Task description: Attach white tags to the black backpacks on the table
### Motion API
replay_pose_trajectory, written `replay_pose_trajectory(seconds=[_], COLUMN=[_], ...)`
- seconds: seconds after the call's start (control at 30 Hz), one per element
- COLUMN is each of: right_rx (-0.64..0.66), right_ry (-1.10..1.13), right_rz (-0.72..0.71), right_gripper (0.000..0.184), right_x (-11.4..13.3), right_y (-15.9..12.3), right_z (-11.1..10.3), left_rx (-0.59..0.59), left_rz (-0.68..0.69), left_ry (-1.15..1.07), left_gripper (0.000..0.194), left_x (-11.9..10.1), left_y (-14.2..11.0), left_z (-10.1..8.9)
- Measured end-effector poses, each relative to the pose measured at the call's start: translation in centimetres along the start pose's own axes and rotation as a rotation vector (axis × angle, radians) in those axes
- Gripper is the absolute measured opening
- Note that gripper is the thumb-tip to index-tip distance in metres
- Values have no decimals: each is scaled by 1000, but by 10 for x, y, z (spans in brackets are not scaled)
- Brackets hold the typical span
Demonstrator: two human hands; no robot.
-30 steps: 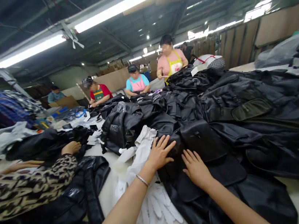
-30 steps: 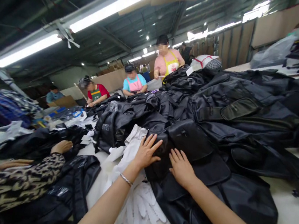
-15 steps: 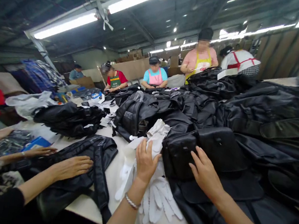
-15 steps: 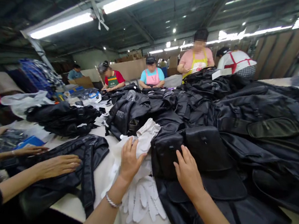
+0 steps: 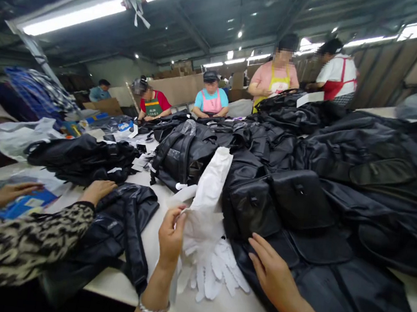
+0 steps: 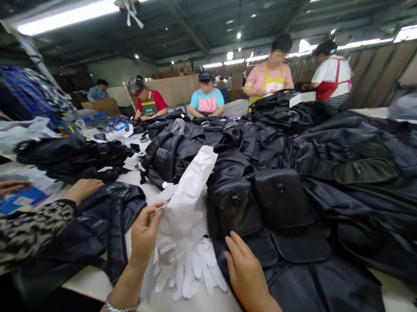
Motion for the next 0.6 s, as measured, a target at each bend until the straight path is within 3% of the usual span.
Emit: replay_pose_trajectory(seconds=[0.1, 0.2, 0.27, 0.33, 0.4, 0.47, 0.53, 0.6], right_rx=[-67, -152, -159, -139, -125, -130, -186, -330], right_ry=[55, 100, 108, 128, 198, 315, 431, 544], right_rz=[-1, -78, -178, -246, -234, -147, -61, -8], right_gripper=[51, 72, 70, 52, 26, 13, 14, 14], right_x=[13, 34, 47, 53, 50, 44, 42, 42], right_y=[20, 45, 59, 69, 74, 75, 74, 71], right_z=[-19, -35, -35, -25, -11, -1, -6, -30], left_rx=[217, 602, 891, 1064, 1066, 946, 746, 547], left_rz=[-63, -88, -28, 61, 134, 214, 316, 416], left_ry=[-86, 40, 183, 301, 338, 285, 268, 372], left_gripper=[16, 14, 12, 8, 7, 16, 49, 84], left_x=[-14, -29, -40, -46, -49, -53, -55, -53], left_y=[-14, -45, -75, -97, -101, -92, -79, -68], left_z=[4, 21, 34, 41, 42, 38, 31, 28])
Point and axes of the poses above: each hand's wrist, its own y-axis towards the middle knuckle, its own z-axis out of the palm, x = y × z, the point moved 8 cm from there along y, towards the middle knuckle, and after that the axes turned 15 degrees about -z, right-handed, at the moved point
